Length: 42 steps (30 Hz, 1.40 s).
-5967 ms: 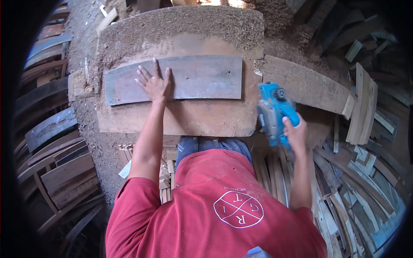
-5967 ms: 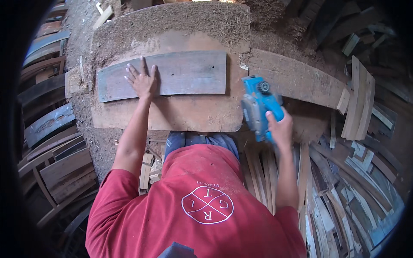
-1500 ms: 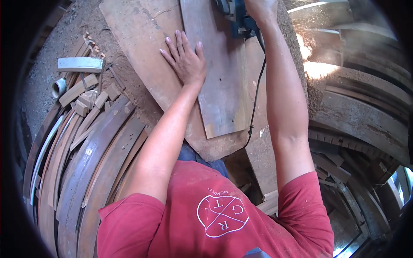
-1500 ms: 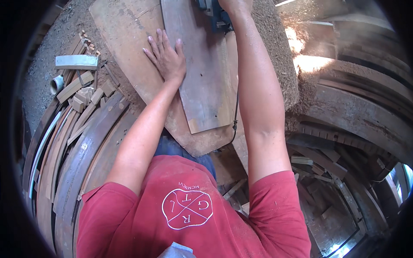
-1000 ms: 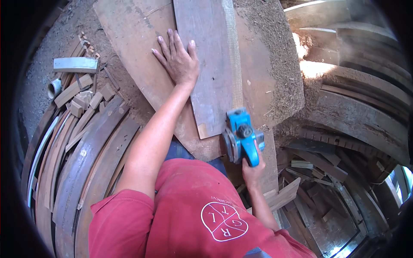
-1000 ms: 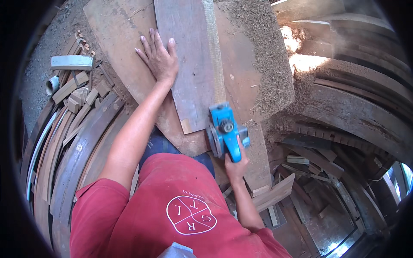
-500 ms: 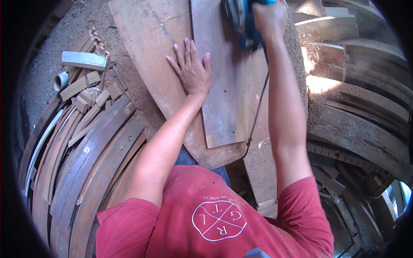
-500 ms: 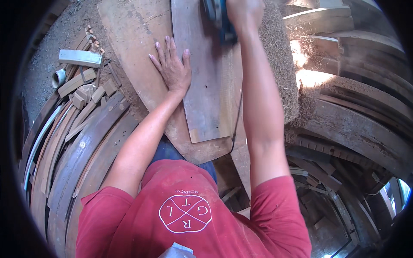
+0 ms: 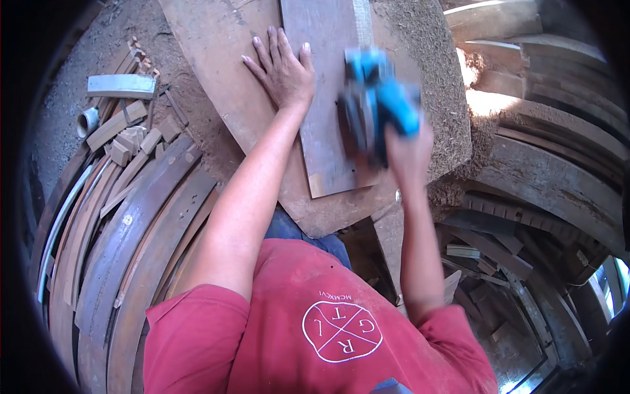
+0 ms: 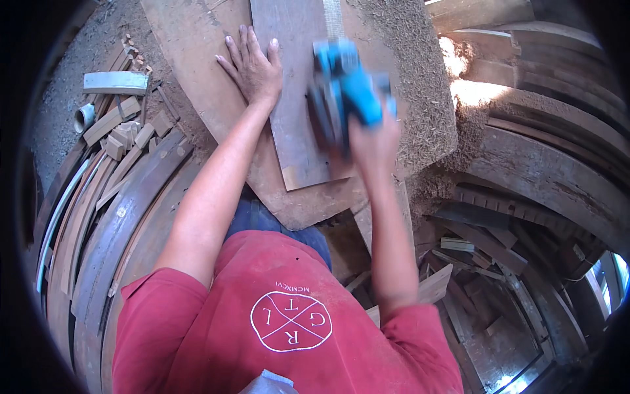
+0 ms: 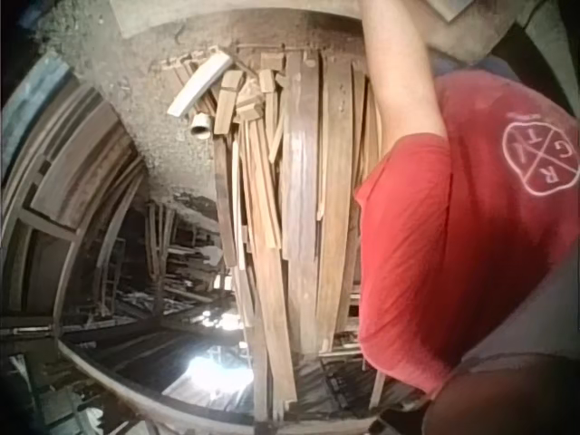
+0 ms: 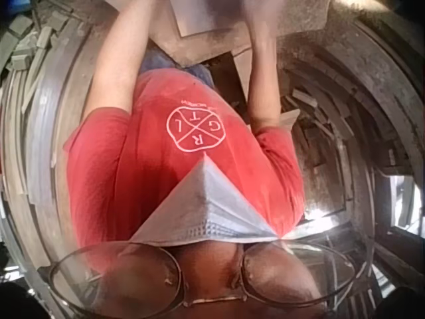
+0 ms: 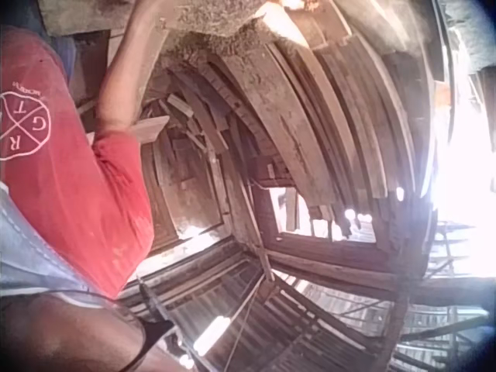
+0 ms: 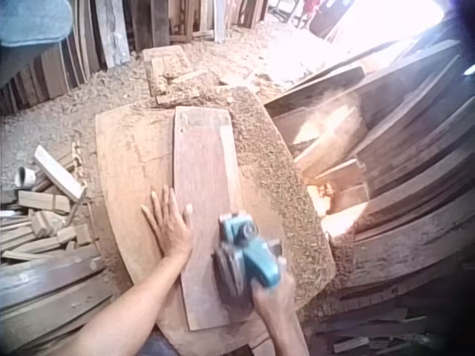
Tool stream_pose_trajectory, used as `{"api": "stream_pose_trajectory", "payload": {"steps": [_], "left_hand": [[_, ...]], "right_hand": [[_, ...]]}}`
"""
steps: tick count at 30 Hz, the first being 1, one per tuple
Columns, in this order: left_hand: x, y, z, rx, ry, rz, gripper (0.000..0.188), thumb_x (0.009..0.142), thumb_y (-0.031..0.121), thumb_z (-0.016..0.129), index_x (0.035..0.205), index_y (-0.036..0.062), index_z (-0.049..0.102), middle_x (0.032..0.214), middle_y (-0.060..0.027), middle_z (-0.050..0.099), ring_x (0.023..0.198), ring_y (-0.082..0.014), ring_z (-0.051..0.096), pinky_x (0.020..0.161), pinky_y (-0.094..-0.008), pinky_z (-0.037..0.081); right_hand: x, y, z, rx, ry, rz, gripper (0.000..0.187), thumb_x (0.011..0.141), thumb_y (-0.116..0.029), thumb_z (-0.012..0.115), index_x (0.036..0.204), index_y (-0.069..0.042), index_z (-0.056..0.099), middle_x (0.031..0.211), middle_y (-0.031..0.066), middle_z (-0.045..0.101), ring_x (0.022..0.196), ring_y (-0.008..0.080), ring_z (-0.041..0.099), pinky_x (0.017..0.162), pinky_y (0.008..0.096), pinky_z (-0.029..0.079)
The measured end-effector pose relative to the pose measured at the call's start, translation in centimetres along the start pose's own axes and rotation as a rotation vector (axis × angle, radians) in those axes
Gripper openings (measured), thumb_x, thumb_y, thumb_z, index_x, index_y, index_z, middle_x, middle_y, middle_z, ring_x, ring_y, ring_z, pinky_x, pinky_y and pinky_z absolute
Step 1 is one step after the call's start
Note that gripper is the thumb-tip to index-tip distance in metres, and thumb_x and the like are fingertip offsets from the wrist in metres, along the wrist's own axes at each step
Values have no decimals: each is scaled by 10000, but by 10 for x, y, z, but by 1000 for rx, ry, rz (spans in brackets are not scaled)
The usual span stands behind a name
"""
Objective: The person uses a tape measure to mark a wooden plank, cuts the plank with a circular saw, and then uses an electric planer to smooth the surface of the wood.
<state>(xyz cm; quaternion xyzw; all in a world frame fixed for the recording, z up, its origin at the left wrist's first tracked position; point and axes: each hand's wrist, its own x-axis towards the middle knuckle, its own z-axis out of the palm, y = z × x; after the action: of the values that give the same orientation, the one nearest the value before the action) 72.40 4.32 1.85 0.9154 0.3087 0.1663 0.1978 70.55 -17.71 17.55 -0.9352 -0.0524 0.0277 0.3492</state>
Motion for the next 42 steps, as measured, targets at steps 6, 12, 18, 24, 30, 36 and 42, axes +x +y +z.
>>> {"api": "stream_pose_trajectory", "payload": {"steps": [6,12,18,24,30,36,42], "left_hand": [[2,13,-2,-48,0,21,708,1064,504,479,1605,51,414,1687,-100,406,1617,-374,209,1298,-630,-7],[0,10,-5,-40,-41,11,707,1057,479,510,1606,46,416,1689,-107,407,1609,-389,234,1295,-635,19],[1,13,-12,-26,-84,-5,710,1063,479,501,1614,43,405,1701,-103,386,1621,-381,198,1297,-628,5],[2,17,-9,-38,-80,5,715,1064,482,495,1624,50,391,1718,-95,355,1625,-377,183,1299,-619,-17],[5,4,-5,-65,-55,-29,730,1066,505,479,1641,69,370,1728,-103,331,1628,-375,167,1295,-620,-38],[8,19,4,-3,-33,60,643,1072,501,460,1668,282,358,1733,-95,323,1615,-459,140,1258,-699,-63],[29,49,44,252,168,162,756,1015,579,508,1677,261,325,1733,-129,296,1619,-426,156,1266,-711,-27]], "right_hand": [[-204,43,-72,7,-76,250,673,807,45,694,1472,-30,619,1207,241,757,1118,284,755,990,412,558],[-75,22,-34,46,-84,211,634,802,33,698,1431,-21,645,1154,253,763,1077,323,766,947,429,572],[178,-31,48,-70,84,-94,307,799,-179,731,1030,21,761,901,271,746,865,418,753,778,459,580],[324,-91,80,-87,155,-2,317,828,-166,677,1097,-38,786,1019,301,749,1020,421,750,885,485,584],[261,-71,68,-46,0,-33,310,821,-131,668,1089,-24,782,1048,306,744,1040,447,735,896,490,584],[20,21,-15,8,1,39,339,828,-94,724,1152,-2,752,991,193,783,921,300,771,867,416,577],[-165,19,-71,86,-26,392,568,822,3,676,1389,11,668,1120,206,773,1017,219,749,935,376,562]]}}
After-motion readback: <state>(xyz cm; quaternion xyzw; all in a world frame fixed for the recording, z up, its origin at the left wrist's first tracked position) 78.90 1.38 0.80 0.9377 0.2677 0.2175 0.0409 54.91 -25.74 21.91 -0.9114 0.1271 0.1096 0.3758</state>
